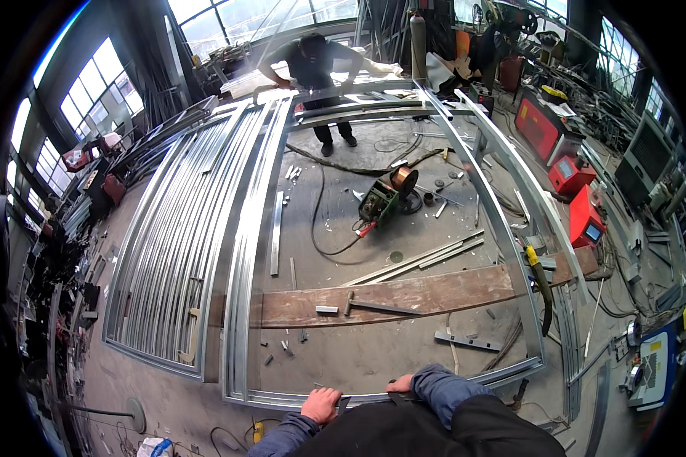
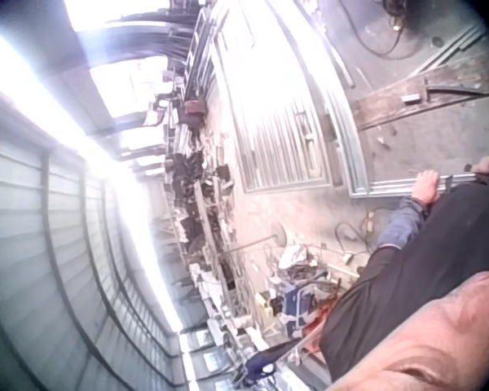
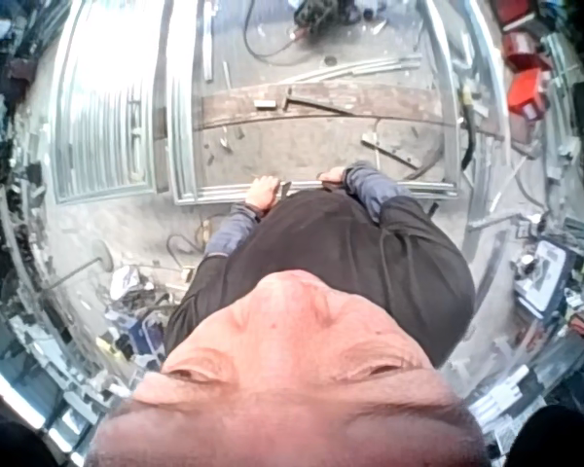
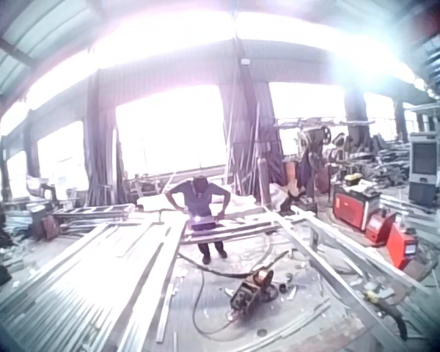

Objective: The person assembles a rectangular metal frame by aligning aluminum profiles on the floor, tapping joints with a hammer, and tack-welding corners using a handheld welding tool. The person repeatedly positions and adjusts the frame pieces to ensure alignment before welding.

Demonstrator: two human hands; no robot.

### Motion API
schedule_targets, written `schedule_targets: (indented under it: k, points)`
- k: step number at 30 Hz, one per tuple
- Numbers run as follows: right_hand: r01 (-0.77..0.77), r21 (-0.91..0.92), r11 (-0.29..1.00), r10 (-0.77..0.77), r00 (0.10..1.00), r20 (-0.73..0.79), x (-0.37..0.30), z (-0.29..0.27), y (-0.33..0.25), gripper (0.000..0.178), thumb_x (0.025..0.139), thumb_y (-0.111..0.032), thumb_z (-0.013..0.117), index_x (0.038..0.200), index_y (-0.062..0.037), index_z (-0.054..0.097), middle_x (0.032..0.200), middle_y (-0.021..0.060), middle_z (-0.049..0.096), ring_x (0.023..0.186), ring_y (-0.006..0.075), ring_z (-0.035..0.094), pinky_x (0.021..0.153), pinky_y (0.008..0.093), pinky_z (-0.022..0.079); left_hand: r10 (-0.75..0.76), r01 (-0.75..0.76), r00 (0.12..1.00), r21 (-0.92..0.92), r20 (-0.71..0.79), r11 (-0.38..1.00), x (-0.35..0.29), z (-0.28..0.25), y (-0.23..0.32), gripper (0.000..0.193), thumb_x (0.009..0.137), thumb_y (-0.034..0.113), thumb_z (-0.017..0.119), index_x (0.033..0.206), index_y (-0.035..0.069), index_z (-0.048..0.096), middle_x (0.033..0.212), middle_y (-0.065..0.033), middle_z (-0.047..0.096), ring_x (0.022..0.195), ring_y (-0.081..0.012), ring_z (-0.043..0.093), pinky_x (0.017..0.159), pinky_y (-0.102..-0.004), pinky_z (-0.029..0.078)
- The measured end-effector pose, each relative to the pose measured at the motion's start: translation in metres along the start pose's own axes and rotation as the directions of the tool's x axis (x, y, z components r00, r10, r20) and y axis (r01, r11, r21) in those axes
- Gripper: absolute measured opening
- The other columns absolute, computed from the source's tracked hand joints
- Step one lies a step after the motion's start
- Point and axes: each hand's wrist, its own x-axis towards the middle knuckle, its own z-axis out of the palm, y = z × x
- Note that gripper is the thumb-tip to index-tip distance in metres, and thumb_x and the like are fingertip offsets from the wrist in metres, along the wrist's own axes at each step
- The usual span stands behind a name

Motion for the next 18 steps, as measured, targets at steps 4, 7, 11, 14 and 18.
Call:
schedule_targets:
  k: [4,7,11,14,18]
  points:
    - [0.040,0.011,0.999,-0.041,0.997,0.062,-0.028,-0.009,-0.025,0.074,0.093,-0.072,0.051,0.141,-0.0192,0.072,0.149,0.0161,0.066,0.139,0.0351,0.059,0.115,0.0471,0.042,-0.015,0.015,1.000,0.000,-0.007,1.000,-0.010,0.001,-0.003,0.050,0.079,0.036,0.078,0.122,0.013,0.065,0.114,-0.0085,0.070,0.112,-0.0308,0.066,0.094,-0.0467,0.050]
    - [0.054,-0.013,0.998,-0.054,0.998,0.042,-0.009,-0.005,-0.015,0.089,0.092,-0.078,0.052,0.144,-0.0078,0.068,0.151,0.0216,0.063,0.143,0.0369,0.057,0.117,0.0478,0.041,-0.012,0.012,1.000,0.004,-0.001,1.000,-0.007,0.000,-0.002,0.048,0.081,0.035,0.076,0.122,0.013,0.066,0.114,-0.0089,0.071,0.112,-0.0308,0.067,0.094,-0.0470,0.051]
    - [0.083,-0.011,0.997,-0.083,0.996,0.022,0.003,-0.002,-0.002,0.089,0.093,-0.078,0.052,0.141,-0.0055,0.069,0.149,0.0221,0.064,0.142,0.0368,0.058,0.117,0.0457,0.042,-0.021,0.021,1.000,0.011,-0.009,1.000,-0.005,-0.014,0.007,0.038,0.085,0.021,0.066,0.123,0.014,0.068,0.111,-0.0082,0.072,0.110,-0.0297,0.069,0.093,-0.0460,0.052]
    - [0.097,-0.016,0.995,-0.097,0.995,0.003,0.005,0.000,-0.003,0.085,0.093,-0.077,0.052,0.140,-0.0074,0.071,0.147,0.0212,0.066,0.138,0.0364,0.060,0.115,0.0459,0.043,-0.023,0.023,1.000,0.020,0.000,1.000,-0.008,-0.010,0.005,0.038,0.086,0.021,0.066,0.124,0.014,0.068,0.111,-0.0078,0.072,0.109,-0.0295,0.069,0.093,-0.0460,0.052]
    - [0.096,0.029,0.995,-0.096,0.995,0.007,0.002,0.000,-0.004,0.082,0.094,-0.074,0.055,0.137,-0.0063,0.072,0.143,0.0197,0.069,0.134,0.0337,0.062,0.113,0.0452,0.044,-0.014,0.014,1.000,0.028,-0.010,1.000,-0.007,-0.003,-0.001,0.036,0.089,0.020,0.064,0.124,0.015,0.068,0.110,-0.0074,0.072,0.109,-0.0291,0.069,0.093,-0.0456,0.052]
